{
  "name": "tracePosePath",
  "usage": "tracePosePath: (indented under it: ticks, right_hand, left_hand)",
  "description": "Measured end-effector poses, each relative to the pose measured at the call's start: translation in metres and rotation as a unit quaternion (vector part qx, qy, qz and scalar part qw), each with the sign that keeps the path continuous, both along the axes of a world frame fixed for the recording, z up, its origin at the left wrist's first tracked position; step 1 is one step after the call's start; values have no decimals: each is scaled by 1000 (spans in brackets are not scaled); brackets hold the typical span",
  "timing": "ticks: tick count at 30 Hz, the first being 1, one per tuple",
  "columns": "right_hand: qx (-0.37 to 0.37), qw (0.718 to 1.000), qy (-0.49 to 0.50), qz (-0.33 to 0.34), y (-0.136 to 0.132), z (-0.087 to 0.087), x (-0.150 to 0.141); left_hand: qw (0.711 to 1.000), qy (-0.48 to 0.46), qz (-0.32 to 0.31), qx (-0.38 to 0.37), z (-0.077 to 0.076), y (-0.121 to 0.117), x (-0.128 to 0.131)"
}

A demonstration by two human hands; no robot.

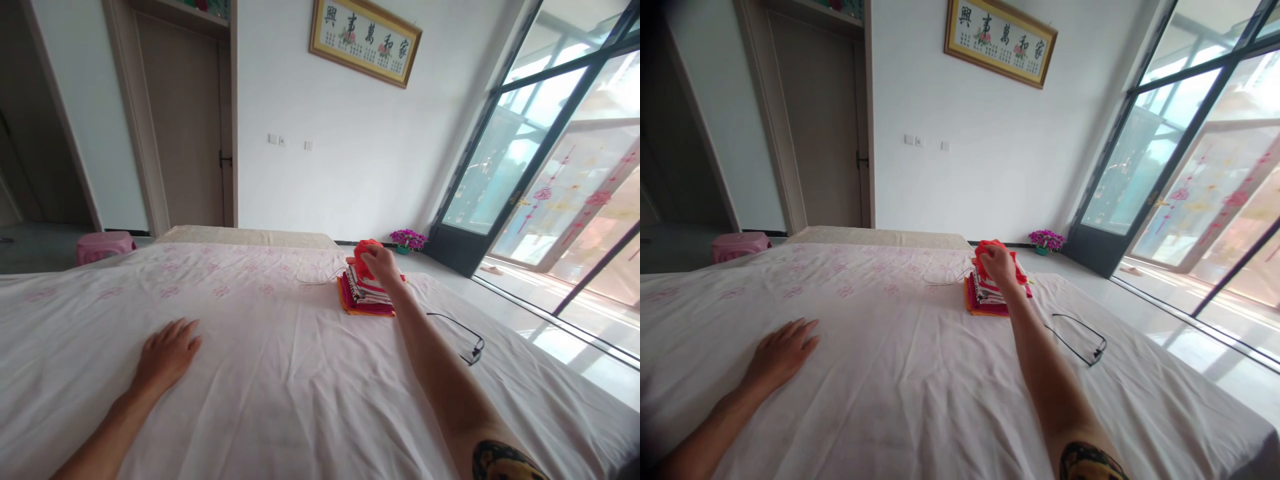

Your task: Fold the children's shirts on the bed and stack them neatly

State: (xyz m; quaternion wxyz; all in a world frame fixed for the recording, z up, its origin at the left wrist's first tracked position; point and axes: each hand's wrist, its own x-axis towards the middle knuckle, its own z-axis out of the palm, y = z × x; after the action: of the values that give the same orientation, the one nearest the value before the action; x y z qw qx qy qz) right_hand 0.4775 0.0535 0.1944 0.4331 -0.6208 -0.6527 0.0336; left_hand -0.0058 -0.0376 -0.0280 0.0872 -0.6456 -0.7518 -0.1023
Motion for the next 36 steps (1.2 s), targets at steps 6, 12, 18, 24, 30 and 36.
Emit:
tracePosePath:
  ticks: [6, 12, 18, 24, 30, 36]
  right_hand:
    - [-63, 921, 1, 385, -56, -23, -110]
    - [-162, 923, 55, 344, -40, -77, -122]
    - [-174, 943, -134, 249, -48, -122, -138]
    - [-223, 908, -152, 320, -59, -123, -149]
    - [-416, 707, 16, 571, -59, -76, -121]
    - [-206, 903, -72, 369, -59, -110, -145]
  left_hand:
    - [999, -43, -21, 17, 3, 1, -4]
    - [975, -186, -73, 96, 27, -8, 2]
    - [944, -289, -93, 130, 51, -25, 52]
    - [950, -232, -182, 101, 58, -36, 98]
    - [838, -510, 28, 195, 46, -13, 57]
    - [697, -668, 111, 235, 43, -2, 33]
